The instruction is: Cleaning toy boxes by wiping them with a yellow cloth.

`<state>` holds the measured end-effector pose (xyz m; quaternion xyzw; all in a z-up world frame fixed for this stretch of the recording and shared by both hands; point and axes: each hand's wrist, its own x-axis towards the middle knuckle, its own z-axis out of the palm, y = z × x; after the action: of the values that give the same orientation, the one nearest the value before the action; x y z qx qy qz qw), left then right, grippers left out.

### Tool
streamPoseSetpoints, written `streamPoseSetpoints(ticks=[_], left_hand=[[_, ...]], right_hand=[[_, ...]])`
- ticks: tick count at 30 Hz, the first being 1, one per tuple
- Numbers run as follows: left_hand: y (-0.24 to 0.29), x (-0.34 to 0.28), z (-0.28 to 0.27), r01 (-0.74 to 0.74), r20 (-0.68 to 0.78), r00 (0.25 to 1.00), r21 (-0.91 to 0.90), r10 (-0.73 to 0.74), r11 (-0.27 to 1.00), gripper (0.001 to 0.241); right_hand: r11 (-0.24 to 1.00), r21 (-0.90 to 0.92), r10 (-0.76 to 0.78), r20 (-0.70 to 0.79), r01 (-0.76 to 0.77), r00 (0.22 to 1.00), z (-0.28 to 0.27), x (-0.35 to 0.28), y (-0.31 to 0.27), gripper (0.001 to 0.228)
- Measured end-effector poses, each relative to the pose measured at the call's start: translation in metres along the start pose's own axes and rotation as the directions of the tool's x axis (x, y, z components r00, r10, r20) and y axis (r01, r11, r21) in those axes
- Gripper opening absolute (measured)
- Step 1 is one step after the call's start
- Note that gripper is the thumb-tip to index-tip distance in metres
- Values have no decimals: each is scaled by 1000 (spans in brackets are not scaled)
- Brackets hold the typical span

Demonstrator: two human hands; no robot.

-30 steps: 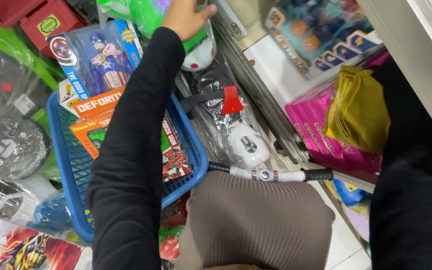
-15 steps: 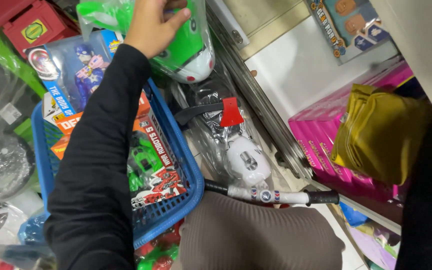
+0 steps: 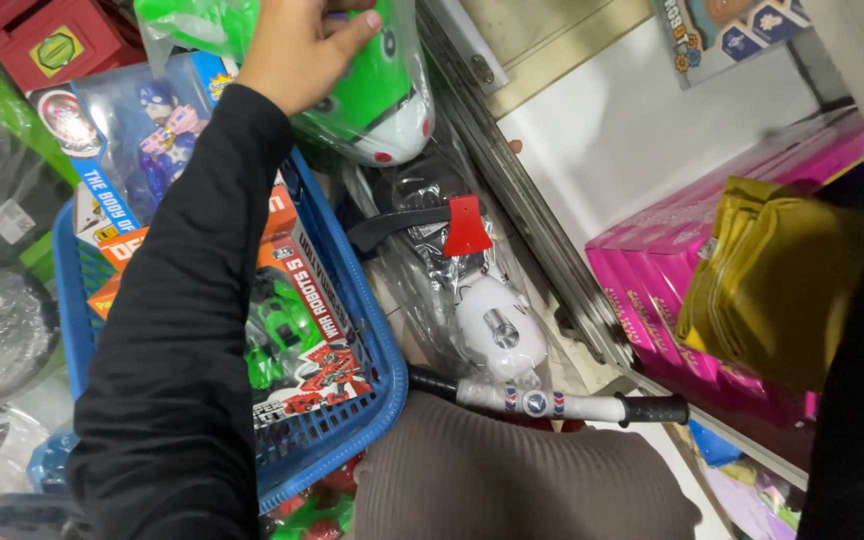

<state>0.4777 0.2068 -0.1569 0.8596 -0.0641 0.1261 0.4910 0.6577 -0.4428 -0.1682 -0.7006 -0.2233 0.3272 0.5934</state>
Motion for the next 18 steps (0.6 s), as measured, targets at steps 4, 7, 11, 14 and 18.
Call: streamPoseSetpoints(ticks=[4,7,11,14,18], left_hand=[[10,3,0,-2,15,1000,67,1,998,28],[15,8,-1,-27,13,1000,34,27,999,31],[21,5,0,-25,36,999,14,24,1000,32],[29,4,-1,-18,55,998,-7,19,1000,33],[34,5,-3,-13,73,997,0,13,1000,32]], right_hand=[[1000,20,0,1,0,1000,-5,11,10,61],[1000,28,-3,-16,4,1000,-10,11,10,62],[999,43,11,-23,-10,1000,-12,11,17,63],[999,53,12,-25,-11,1000,-5,13,15,63],[998,69,13,-19,-12,1000,12,18,5,64]])
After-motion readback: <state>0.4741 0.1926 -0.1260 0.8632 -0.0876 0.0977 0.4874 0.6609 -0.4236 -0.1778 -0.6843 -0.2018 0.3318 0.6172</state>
